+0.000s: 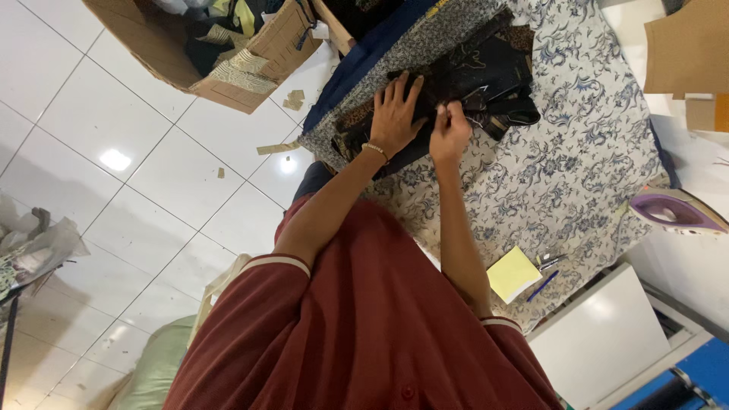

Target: The person aligns a dark patterned fabric on a table, places a yellow paper template on it, and uses a white marking tool to trace the template's outline onto the fabric. The person then removes the template and adjusts the fabric.

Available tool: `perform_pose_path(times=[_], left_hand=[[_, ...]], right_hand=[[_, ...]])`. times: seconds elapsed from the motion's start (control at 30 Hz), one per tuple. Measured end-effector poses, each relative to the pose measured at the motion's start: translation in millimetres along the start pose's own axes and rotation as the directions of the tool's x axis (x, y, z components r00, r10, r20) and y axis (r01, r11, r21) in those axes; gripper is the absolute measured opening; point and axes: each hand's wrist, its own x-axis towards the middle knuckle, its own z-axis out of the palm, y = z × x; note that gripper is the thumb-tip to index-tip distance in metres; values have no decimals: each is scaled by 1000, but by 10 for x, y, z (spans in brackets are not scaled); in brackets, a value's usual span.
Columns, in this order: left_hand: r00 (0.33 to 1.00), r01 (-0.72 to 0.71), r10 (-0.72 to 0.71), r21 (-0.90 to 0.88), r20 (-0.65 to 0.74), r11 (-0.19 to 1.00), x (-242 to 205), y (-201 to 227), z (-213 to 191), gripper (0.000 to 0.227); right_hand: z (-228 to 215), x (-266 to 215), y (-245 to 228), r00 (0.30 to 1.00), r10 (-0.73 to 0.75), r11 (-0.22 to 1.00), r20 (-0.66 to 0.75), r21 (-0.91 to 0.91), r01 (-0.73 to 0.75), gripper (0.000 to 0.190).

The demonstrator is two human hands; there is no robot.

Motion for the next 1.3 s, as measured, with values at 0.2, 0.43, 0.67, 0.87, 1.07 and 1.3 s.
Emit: perform_pose_path(times=[0.2,0.43,0.67,0.87,1.07,1.3], left_hand=[[997,-54,53,32,56,998,42,79,-214,89],[957,-282,280,-18,-74,959,142,117,-199,51],[909,-414,416,-106,-4,904,300,171,-296,37],[861,-385,468,-344,201,856,440,294,-251,28],[821,-529,554,-180,139,829,562,350,-361,67],[768,-357,395,-175,505,918,784,412,-780,55]], right_hand=[[-427,-141,-483,971,233,916,58,323,-239,26],[-929,102,-1072,970,242,872,29,432,-230,27],[-769,122,-783,976,213,918,35,335,-212,36],[-191,-103,-106,1000,-19,987,-4,-160,18,45],[-126,-1,198,998,55,989,44,136,-61,54],[-490,-381,9,958,256,956,127,114,-270,49]])
